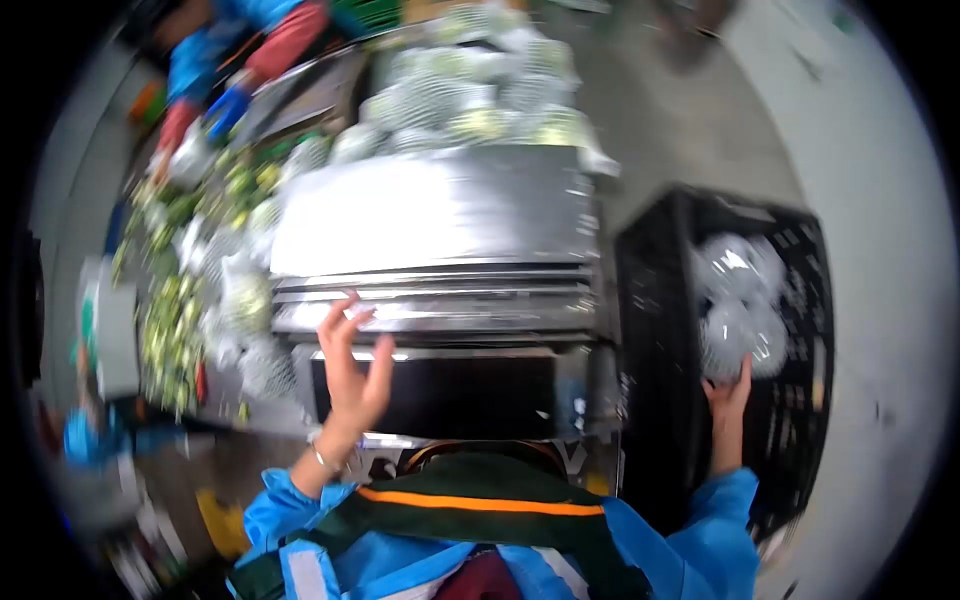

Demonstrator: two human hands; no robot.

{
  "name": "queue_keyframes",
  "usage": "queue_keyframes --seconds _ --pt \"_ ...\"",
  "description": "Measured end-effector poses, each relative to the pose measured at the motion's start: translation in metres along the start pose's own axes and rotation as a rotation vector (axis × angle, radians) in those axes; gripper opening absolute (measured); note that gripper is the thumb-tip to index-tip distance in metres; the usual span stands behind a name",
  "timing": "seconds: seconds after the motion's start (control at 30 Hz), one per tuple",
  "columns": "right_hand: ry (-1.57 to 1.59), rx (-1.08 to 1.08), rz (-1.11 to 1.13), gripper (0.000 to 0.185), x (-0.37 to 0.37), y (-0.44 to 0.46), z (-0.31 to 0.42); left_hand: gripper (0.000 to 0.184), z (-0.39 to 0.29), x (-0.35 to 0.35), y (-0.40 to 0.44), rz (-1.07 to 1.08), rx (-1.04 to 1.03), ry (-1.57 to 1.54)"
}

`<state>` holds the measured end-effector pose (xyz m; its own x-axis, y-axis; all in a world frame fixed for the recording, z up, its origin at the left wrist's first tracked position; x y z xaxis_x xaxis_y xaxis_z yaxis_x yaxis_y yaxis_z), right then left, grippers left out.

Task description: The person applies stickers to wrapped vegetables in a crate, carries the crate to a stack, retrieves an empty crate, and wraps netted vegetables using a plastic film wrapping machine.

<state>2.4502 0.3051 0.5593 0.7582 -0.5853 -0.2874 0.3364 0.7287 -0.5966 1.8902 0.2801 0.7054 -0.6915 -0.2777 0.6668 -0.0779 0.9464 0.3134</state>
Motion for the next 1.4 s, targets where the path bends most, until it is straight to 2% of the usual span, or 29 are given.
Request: queue_keyframes --seconds 0.03,0.07,0.1,0.17,0.23,0.3,0.37,0.4,0.43,0.5,0.53,0.57,0.63,0.67,0.7,0.73,0.8,0.83,0.87,0.93,0.97,1.0,1.03,1.1,1.17,1.23,1.27,1.37,1.4 --pt "0.146 0.046 -0.086 0.067 0.003 0.023 -0.01 0.037 0.021 0.019 0.0 -0.08 0.08 0.164" --pt "0.014 0.295 -0.216 0.068 0.005 0.036 -0.013 0.039 0.047 0.041 -0.005 -0.193 0.151 0.225" --pt "0.072 0.183 -0.169 0.069 0.017 0.041 -0.015 0.041 0.076 0.068 -0.013 -0.297 0.203 0.279" --pt "0.221 -0.127 -0.05 0.073 0.044 0.059 -0.017 0.054 0.143 0.113 -0.032 -0.461 0.465 0.593" --pt "0.027 -0.062 0.006 0.079 0.086 0.093 -0.014 0.081 0.224 0.155 -0.039 -0.489 0.781 0.598" --pt "-0.401 0.026 -0.164 0.072 0.108 0.1 0.016 0.11 0.281 0.175 -0.027 -0.366 0.737 0.616" --pt "-0.828 0.12 -0.366 0.063 0.085 0.062 0.05 0.125 0.337 0.17 -0.023 0.124 0.946 0.435" --pt "-1.016 0.252 -0.231 0.054 0.088 0.059 0.073 0.123 0.299 0.17 -0.014 0.254 1.082 0.547" --pt "-0.951 0.449 -0.31 0.048 0.092 0.053 0.089 0.12 0.312 0.172 -0.023 0.144 1.024 0.293" --pt "-0.686 0.593 -0.159 0.043 0.042 -0.006 0.107 0.114 0.352 0.179 -0.052 -0.062 0.885 -0.194" --pt "-0.673 0.587 -0.159 0.041 -0.008 -0.054 0.103 0.094 0.357 0.18 -0.069 -0.29 1.043 -0.471" --pt "-0.649 0.582 -0.158 0.038 -0.058 -0.094 0.095 0.076 0.357 0.185 -0.078 -0.336 0.881 -0.717" --pt "-0.569 0.595 0.016 0.036 -0.119 -0.129 0.081 0.06 0.366 0.19 -0.09 -0.467 0.962 -0.8" --pt "-0.605 0.692 0.108 0.034 -0.16 -0.14 0.067 0.048 0.369 0.194 -0.088 -0.403 0.918 -0.892" --pt "-0.663 0.7 0.139 0.032 -0.216 -0.167 0.044 0.037 0.355 0.199 -0.077 -0.465 0.917 -0.928" --pt "-0.769 0.744 0.187 0.029 -0.264 -0.18 0.018 0.035 0.346 0.206 -0.065 -0.443 0.839 -0.913" --pt "-1.066 0.742 0.444 0.025 -0.372 -0.244 -0.042 0.035 0.314 0.224 -0.031 -0.37 0.657 -0.88" --pt "-0.949 0.629 0.752 0.028 -0.401 -0.253 -0.074 0.043 0.285 0.235 -0.01 -0.278 0.606 -0.796" --pt "-0.923 0.598 1.007 0.041 -0.435 -0.267 -0.101 0.051 0.242 0.246 0.014 -0.179 0.552 -0.661" --pt "-0.775 0.591 1.309 0.074 -0.491 -0.277 -0.141 0.063 0.165 0.245 0.057 0.016 0.372 -0.43" --pt "-0.632 0.447 1.293 0.076 -0.511 -0.266 -0.146 0.065 0.137 0.234 0.073 0.029 0.204 -0.358" --pt "-0.481 0.313 1.263 0.078 -0.531 -0.256 -0.151 0.067 0.108 0.226 0.088 0.091 0.169 -0.383" --pt "-0.349 0.151 1.129 0.075 -0.539 -0.251 -0.145 0.068 0.102 0.21 0.103 0.073 0.039 -0.269" --pt "-0.307 0.206 0.996 0.063 -0.53 -0.192 -0.134 0.066 0.107 0.159 0.124 -0.004 -0.471 0.195" --pt "-0.539 0.06 0.859 0.048 -0.507 -0.143 -0.125 0.061 0.124 0.087 0.124 0.464 -0.203 -0.237" --pt "-0.76 0.002 0.774 0.045 -0.497 -0.136 -0.109 0.06 0.123 0.049 0.117 0.46 -0.138 -0.486" --pt "-0.861 -0.034 0.727 0.044 -0.491 -0.132 -0.104 0.06 0.108 0.053 0.116 0.522 -0.057 -0.559" --pt "-0.799 0.35 0.682 0.044 -0.472 -0.11 -0.098 0.062 0.088 0.063 0.102 0.457 0.022 -0.536" --pt "-0.887 0.321 0.583 0.045 -0.453 -0.124 -0.079 0.064 0.088 0.072 0.088 0.344 0.032 -0.387"
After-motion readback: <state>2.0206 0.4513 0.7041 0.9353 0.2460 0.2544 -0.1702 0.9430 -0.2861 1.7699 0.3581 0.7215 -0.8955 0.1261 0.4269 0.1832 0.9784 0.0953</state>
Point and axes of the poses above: each hand's wrist, its own y-axis towards the middle knuckle, its own x-axis out of the back of the hand, z = x × y, the point moved 2 cm from there along y, towards the middle knuckle, and after that the axes turned 6 degrees about z, right-handed, at the moved point
